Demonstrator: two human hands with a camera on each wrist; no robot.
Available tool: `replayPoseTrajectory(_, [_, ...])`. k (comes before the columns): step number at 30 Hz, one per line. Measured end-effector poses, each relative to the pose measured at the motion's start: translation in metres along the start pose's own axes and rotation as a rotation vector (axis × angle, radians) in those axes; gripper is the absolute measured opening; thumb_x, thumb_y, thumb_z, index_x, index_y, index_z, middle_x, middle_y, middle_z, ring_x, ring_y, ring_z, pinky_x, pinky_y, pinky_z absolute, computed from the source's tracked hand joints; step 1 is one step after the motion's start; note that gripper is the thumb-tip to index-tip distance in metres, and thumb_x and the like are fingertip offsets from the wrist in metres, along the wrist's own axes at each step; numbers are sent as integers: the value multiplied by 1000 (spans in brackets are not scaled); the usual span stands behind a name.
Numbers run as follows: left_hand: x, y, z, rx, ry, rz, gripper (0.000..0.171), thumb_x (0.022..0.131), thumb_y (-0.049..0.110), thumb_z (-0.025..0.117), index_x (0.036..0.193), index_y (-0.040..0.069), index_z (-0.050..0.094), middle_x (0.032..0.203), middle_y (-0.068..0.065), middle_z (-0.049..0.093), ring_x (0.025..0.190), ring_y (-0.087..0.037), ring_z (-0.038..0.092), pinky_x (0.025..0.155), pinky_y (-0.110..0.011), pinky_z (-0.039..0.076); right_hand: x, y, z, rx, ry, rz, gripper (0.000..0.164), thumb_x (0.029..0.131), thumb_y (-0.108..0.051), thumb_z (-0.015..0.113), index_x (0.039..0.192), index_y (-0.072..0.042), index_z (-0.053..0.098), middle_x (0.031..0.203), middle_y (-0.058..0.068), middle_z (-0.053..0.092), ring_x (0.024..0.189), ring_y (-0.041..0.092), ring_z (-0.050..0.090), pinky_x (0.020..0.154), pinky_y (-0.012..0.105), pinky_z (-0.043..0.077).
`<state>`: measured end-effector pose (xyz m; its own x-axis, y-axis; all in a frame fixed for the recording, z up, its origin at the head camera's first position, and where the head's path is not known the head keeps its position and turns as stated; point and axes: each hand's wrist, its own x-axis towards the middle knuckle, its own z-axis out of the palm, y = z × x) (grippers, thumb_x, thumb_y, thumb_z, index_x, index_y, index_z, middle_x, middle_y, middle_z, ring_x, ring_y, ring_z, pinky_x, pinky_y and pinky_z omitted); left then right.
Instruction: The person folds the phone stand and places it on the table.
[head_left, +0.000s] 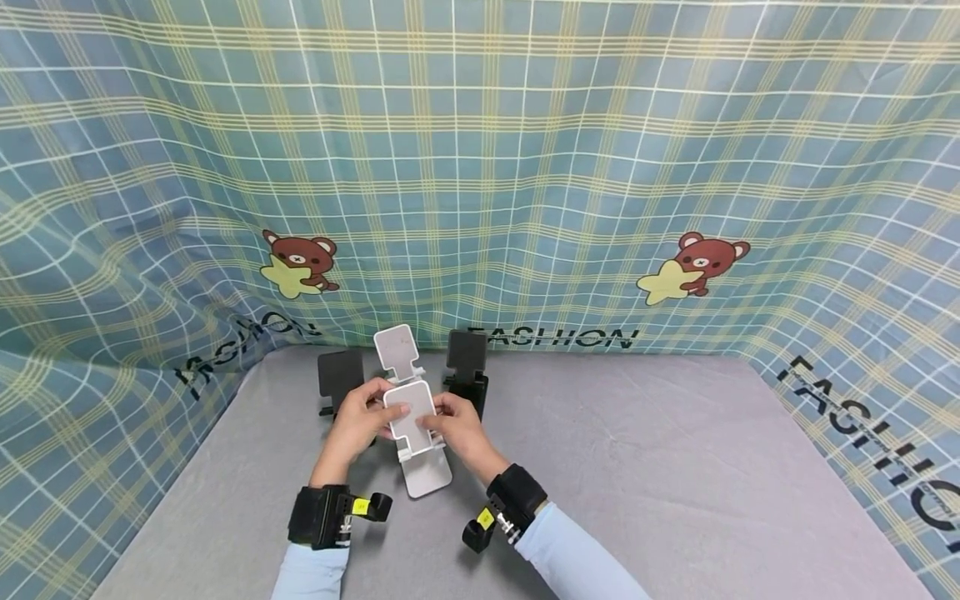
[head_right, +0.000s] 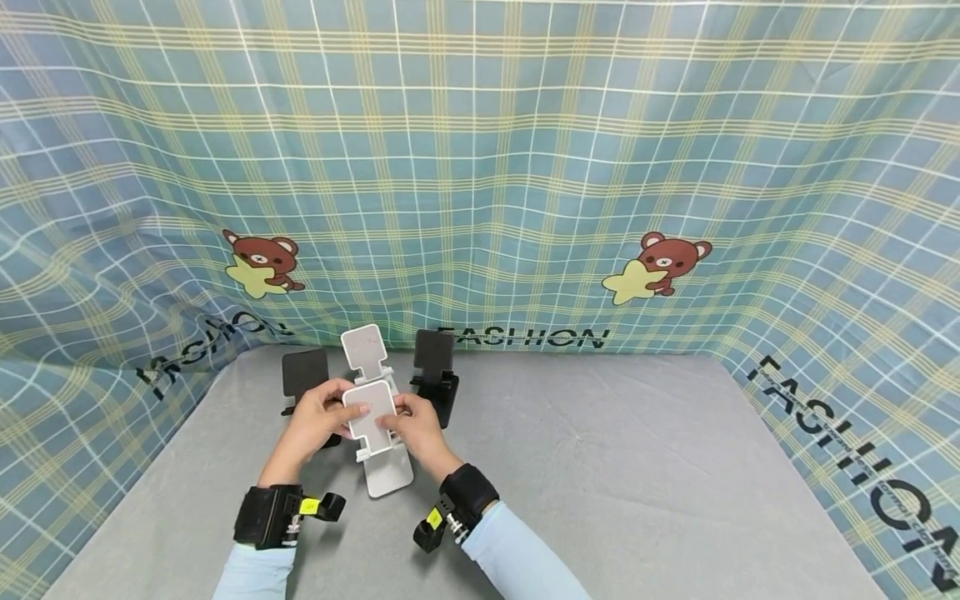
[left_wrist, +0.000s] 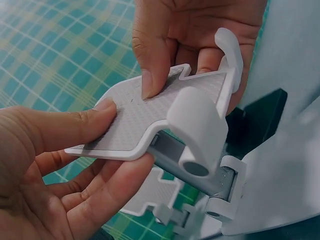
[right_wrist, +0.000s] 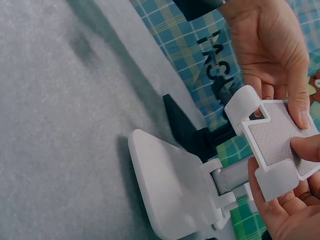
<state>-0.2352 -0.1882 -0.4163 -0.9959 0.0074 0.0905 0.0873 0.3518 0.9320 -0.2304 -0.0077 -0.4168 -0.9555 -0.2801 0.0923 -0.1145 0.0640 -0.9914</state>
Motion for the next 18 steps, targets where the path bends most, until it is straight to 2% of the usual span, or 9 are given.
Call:
replayPoseTrajectory(3, [-3,8,3,8,9,13,29,84,11,71,108,1,59,97,-16,58,67,-15,60,55,-32,54,-2,-2,-4,10,6,-8,23,82,1,64,101,12,61,89,18,65,71,11,57,66,31,53])
replayPoseTrajectory(6, [-4,15,4,13,8,27,29,84,10,71,109,1,59,101,-17,60,69,-14,62,56,-33,55,-1,-2,-8,36,6,-28,23,82,1,64,101,13,61,87,17,65,69,10,57,64,29,52])
replayPoseTrajectory(10, [-6,27,9,1,-30,75,27,84,10,71,107,1,60,103,-19,61,67,-13,62,57,-36,55,-1,4,-18,86,14,-40,24,81,0,65,102,11,61,83,10,64,68,9,57,62,25,50])
replayPoseTrajectory(12, [-6,37,14,-4,-57,107,27,85,9,70,107,-1,59,103,-19,60,66,-14,61,55,-34,54,-3,5,-27,96,26,-37,24,81,-2,66,102,10,61,82,6,63,68,9,57,62,24,49])
replayPoseTrajectory(13, [-9,46,16,-8,-74,118,26,85,7,70,107,-2,59,103,-20,59,65,-16,61,54,-32,54,-5,4,-31,98,35,-37,25,81,-2,66,102,10,60,81,5,62,68,9,57,62,23,49])
replayPoseTrajectory(18, [-7,70,36,-21,-115,153,26,85,7,69,108,0,59,104,-18,58,68,-18,60,54,-30,53,-15,-9,-60,94,66,-30,25,81,-4,66,102,8,60,86,7,64,72,12,59,65,26,50])
